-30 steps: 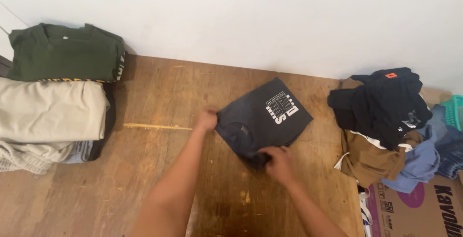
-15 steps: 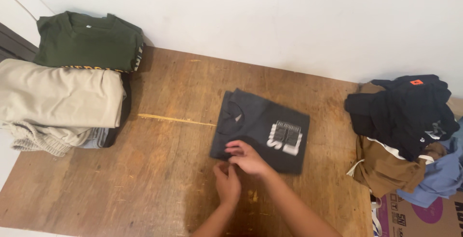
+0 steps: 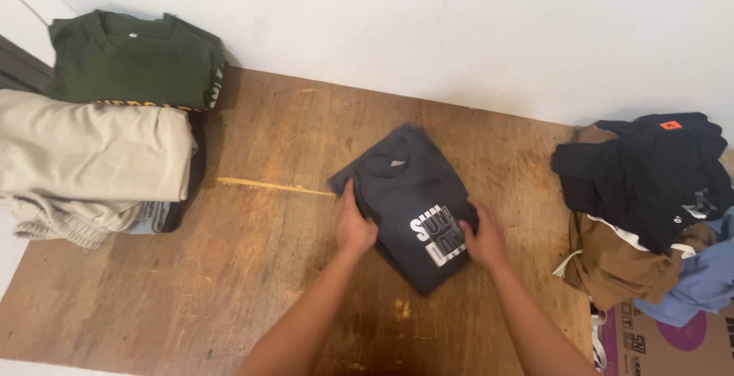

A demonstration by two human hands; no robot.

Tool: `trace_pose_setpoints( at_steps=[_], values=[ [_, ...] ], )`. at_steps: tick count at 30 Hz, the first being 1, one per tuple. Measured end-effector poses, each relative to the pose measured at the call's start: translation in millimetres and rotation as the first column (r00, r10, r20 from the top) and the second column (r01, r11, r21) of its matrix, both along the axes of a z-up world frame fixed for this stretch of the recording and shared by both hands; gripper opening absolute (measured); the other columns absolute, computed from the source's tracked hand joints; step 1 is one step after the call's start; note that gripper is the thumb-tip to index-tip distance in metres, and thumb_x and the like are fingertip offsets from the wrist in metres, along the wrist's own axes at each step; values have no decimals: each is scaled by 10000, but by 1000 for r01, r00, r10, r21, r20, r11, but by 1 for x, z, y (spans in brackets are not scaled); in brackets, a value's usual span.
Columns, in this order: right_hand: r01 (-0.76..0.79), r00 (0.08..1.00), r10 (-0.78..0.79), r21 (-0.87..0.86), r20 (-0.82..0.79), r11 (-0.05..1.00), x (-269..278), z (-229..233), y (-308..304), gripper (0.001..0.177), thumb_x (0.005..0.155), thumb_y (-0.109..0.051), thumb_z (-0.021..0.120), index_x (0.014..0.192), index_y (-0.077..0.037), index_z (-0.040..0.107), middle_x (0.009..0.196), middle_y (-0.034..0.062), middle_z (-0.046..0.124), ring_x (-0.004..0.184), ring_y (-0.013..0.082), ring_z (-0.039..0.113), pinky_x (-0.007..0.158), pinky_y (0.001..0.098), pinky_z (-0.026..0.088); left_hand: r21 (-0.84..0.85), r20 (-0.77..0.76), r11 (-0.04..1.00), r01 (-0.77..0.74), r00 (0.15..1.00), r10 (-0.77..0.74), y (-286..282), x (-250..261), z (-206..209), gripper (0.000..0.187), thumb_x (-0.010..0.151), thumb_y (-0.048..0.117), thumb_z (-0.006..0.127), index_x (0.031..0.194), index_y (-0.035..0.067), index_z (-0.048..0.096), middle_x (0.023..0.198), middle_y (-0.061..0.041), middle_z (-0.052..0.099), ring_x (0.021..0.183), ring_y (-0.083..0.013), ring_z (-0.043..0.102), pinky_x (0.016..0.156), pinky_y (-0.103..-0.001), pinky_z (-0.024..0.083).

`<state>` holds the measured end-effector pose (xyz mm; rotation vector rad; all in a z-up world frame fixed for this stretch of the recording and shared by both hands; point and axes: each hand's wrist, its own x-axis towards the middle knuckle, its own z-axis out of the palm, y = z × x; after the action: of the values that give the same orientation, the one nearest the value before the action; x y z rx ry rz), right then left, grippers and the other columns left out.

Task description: The person folds a dark gray t-shirt on a wooden table, then places it on a stack of folded clothes. They then pick up a black t-shirt, lay it flat, and begin folding it.

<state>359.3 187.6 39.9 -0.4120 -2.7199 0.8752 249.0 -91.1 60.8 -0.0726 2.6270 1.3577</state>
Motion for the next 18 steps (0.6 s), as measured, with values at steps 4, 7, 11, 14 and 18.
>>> trace_pose_setpoints(
  at_steps=[4,7,11,14,18],
  values=[
    [124,991,-119,-70,65,990,55,7,-43,624,851,-220,779,1400,-49,537,1333,220,625,1195,368,624,989,446,508,119,-8,990,72,997,-72,0,-40,-7,987,750,-29,675,1637,175,292,1478,-196,532,1369,-380,512,1134,-413,437],
    [282,919,-188,-246,346,928,78,19,-71,802,781,-319,833,1459,-97,469,1121,188,675,1047,301,664,913,413,559,85,-221,996,-9,975,28,9,-59,-7,855,748,11,763,1514,127,400,1434,-221,529,1326,-419,503,1097,-448,424],
    [455,842,-321,-253,433,853,66,22,-57,711,861,-396,759,1453,-112,485,1221,138,689,1067,252,690,868,413,575,-61,-307,966,-251,926,221,22,-50,-7,558,820,154,837,1308,95,572,1278,-221,585,1209,-430,550,1034,-493,427],
    [418,905,-356,-329,234,846,34,5,-30,648,899,-393,716,1432,-81,520,1165,132,734,1021,244,712,890,384,551,-52,-256,954,-294,928,272,31,-37,-8,435,882,211,824,1257,96,636,1247,-169,635,1177,-388,584,1011,-477,448],
    [424,905,-389,-393,169,816,-21,-26,6,688,911,-362,747,1467,-53,485,1150,151,732,997,233,709,888,370,545,68,-187,955,-288,937,295,41,-27,-12,487,826,182,820,1260,60,635,1235,-149,651,1164,-338,623,985,-427,499]
  ],
)
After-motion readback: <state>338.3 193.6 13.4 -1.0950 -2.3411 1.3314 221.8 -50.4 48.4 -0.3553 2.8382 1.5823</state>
